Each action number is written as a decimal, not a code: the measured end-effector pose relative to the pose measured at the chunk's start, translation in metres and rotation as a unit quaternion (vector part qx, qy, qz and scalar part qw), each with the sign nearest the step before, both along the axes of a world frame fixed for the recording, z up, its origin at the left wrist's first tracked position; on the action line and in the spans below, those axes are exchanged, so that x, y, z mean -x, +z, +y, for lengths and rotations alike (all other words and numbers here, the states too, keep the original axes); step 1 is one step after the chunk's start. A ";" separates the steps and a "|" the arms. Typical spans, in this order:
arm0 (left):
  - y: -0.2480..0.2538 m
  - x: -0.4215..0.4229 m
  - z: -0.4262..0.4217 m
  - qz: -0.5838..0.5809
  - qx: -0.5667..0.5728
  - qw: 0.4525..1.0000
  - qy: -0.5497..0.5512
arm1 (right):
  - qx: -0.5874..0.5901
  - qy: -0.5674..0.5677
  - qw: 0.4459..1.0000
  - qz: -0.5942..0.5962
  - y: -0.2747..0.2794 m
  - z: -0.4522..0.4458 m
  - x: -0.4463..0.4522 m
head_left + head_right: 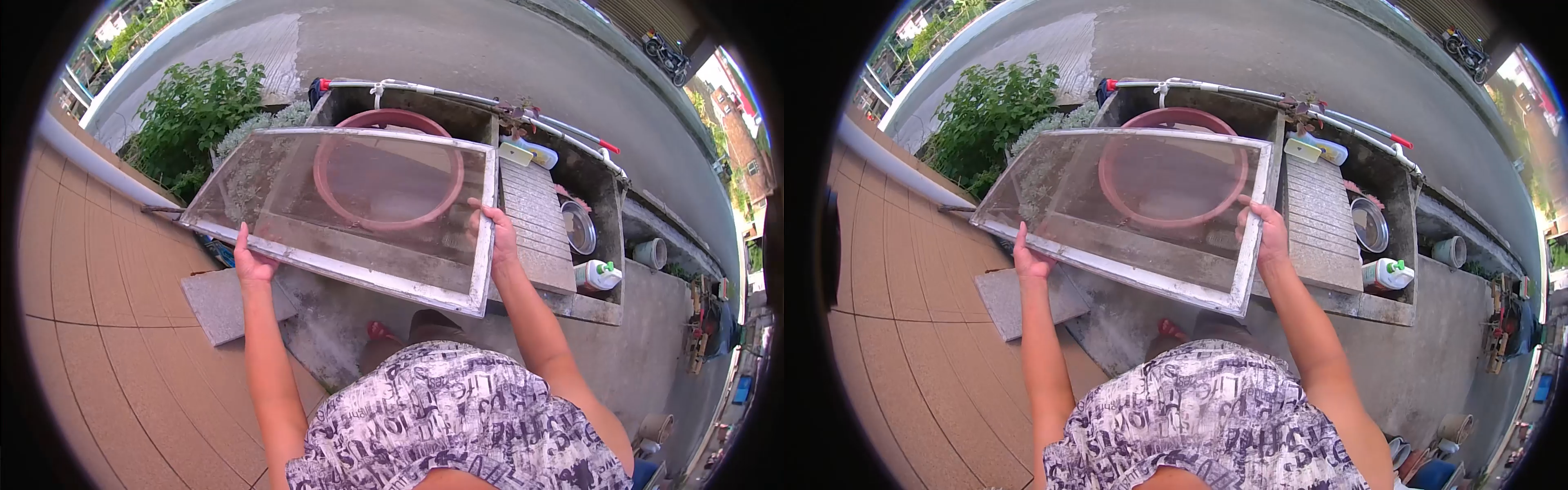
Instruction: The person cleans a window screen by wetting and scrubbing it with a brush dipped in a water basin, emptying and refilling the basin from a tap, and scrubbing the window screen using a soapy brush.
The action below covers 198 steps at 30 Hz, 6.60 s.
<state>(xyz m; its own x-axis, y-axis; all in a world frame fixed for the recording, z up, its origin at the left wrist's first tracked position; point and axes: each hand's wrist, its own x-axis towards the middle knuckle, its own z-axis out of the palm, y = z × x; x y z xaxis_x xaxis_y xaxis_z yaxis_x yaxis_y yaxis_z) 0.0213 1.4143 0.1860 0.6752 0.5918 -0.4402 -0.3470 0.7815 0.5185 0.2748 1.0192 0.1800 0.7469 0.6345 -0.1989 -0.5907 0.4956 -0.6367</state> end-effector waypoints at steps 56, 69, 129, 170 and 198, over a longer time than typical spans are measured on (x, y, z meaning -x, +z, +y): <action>-0.057 -0.098 0.078 0.373 -0.236 0.896 0.045 | 0.504 -0.011 0.798 -0.332 -0.094 0.014 -0.267; -0.032 -0.130 0.053 0.367 -0.348 0.859 0.083 | 0.654 0.249 0.542 -0.466 -0.246 0.209 -0.204; -0.026 -0.125 0.047 0.378 -0.340 0.857 0.082 | 0.594 0.170 0.712 -0.333 -0.168 0.427 -0.173; -0.013 -0.116 0.061 0.378 -0.381 0.840 0.084 | 0.631 0.171 0.694 -0.301 -0.270 0.237 -0.156; -0.033 -0.129 0.048 0.441 -0.411 0.765 0.226 | 0.658 0.202 0.660 -0.300 -0.264 0.257 -0.191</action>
<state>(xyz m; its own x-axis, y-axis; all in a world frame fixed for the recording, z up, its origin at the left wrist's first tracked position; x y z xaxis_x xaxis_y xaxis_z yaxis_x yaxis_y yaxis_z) 0.1506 1.4621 0.1535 -0.0261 0.9989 0.0394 0.2824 -0.0304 0.9588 0.4659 1.2761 -0.0837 0.7643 0.3776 -0.5227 0.0481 -0.8418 -0.5377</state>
